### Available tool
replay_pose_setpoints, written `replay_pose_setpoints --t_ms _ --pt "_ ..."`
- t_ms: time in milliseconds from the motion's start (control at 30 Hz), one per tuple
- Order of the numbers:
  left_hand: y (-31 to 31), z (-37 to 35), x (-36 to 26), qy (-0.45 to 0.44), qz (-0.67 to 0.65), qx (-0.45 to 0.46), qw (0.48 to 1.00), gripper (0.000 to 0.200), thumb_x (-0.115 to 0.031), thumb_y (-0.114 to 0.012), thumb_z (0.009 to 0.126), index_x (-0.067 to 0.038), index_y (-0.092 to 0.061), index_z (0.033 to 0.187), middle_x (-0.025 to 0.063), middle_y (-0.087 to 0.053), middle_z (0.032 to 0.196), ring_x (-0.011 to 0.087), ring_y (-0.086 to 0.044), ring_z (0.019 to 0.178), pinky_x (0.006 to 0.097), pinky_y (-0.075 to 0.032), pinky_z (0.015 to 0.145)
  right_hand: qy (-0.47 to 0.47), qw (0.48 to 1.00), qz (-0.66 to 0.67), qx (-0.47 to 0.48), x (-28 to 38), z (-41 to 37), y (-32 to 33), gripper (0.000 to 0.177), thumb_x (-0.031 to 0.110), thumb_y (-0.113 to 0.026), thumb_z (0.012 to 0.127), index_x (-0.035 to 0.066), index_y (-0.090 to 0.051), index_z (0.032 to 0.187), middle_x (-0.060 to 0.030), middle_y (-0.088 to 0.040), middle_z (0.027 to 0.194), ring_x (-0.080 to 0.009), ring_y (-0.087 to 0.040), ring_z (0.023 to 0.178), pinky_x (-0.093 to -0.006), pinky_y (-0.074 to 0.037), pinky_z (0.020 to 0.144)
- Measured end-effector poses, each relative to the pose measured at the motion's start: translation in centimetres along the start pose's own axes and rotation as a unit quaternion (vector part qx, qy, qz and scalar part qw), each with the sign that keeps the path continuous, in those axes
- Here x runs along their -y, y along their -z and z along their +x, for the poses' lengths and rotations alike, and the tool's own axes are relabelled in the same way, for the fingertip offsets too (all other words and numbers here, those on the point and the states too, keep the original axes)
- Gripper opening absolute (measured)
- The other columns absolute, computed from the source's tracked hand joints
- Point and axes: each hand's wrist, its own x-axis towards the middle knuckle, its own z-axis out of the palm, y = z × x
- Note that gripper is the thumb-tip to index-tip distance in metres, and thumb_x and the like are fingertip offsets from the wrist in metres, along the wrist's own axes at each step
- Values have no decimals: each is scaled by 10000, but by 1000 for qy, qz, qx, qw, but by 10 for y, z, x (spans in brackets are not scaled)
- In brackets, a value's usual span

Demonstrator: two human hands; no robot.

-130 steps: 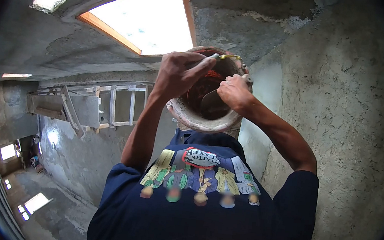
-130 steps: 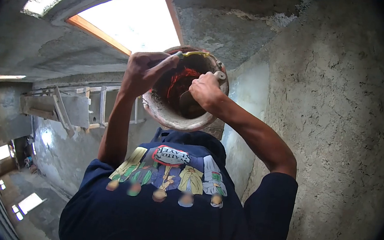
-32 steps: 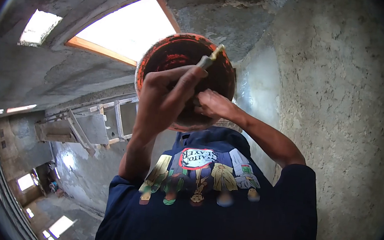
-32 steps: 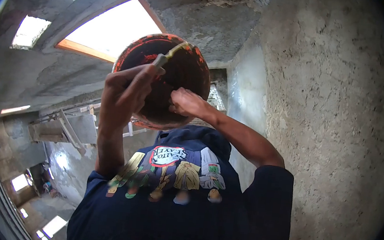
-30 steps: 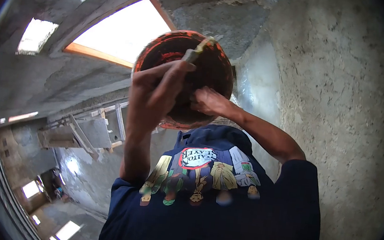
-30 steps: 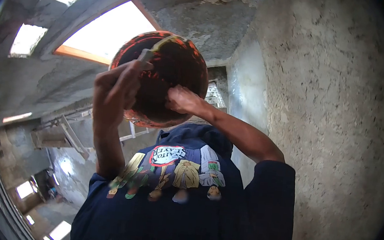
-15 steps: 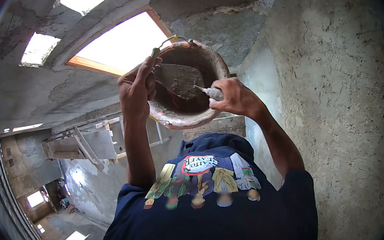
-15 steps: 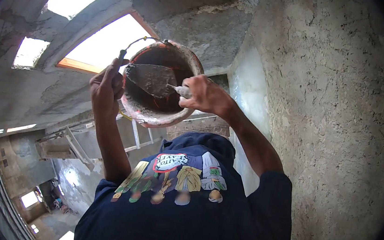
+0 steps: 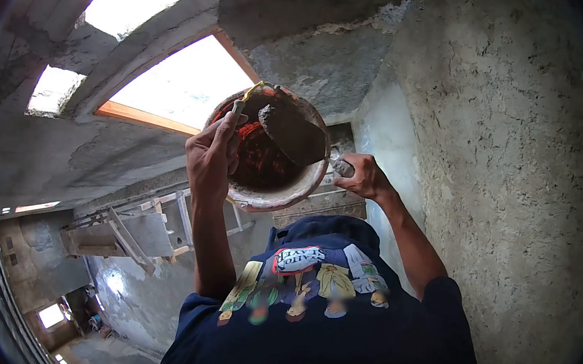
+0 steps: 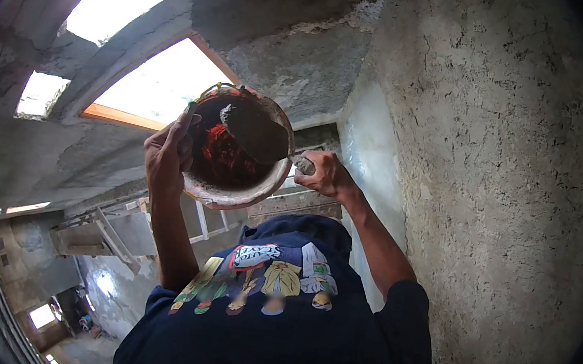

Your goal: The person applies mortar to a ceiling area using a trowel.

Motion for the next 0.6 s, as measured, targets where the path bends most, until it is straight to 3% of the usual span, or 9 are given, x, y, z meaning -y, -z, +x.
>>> replay_pose_setpoints --t_ms 133,233,367,467,533,600 --pt "7 4 3 -7 4 -5 1000 259 -220 -572 947 11 -681 986 -96 -336 538 -6 -243 425 194 -162 377 15 1000 5 -5 -2 -4 -4 429 307 -716 706 -29 -601 946 -237 -627 858 -394 -625 818 -431 -501 732" --pt "8 3 5 -5 1 -14 1000 252 -215 -576 944 10 -682 986 -96 -340 537 -8 -244 424 193 -164 377 -13 1000 4 -4 -9 -5 -11 457 297 -705 722 -15 -614 1044 -254 -638 920 -394 -635 867 -420 -509 759" --pt "13 9 8 -8 26 -27 999 249 -207 -580 942 18 -677 984 -95 -353 535 -10 -254 424 192 -171 375 -40 999 18 -14 -10 -7 -15 468 303 -710 708 -8 -619 1046 -256 -640 911 -401 -633 880 -426 -510 772" --pt "17 13 11 -7 46 -39 998 256 -207 -577 944 26 -672 995 -95 -357 532 -10 -260 425 194 -175 375 -96 995 34 -5 -7 -7 -6 432 293 -672 718 -13 -618 1019 -243 -643 870 -363 -650 821 -410 -510 742" --pt "22 17 16 -4 49 -35 998 256 -207 -577 944 25 -672 997 -96 -357 530 -11 -261 425 194 -176 376 -95 983 155 -35 -18 -10 5 389 276 -614 736 -19 -617 990 -228 -637 824 -299 -642 754 -380 -500 715" --pt "23 18 17 -3 51 -28 998 256 -207 -578 943 24 -672 1000 -98 -358 529 -11 -263 426 195 -177 377 -100 963 239 -70 -28 -12 12 385 243 -560 784 -35 -572 1052 -129 -618 826 -210 -602 753 -339 -488 700"
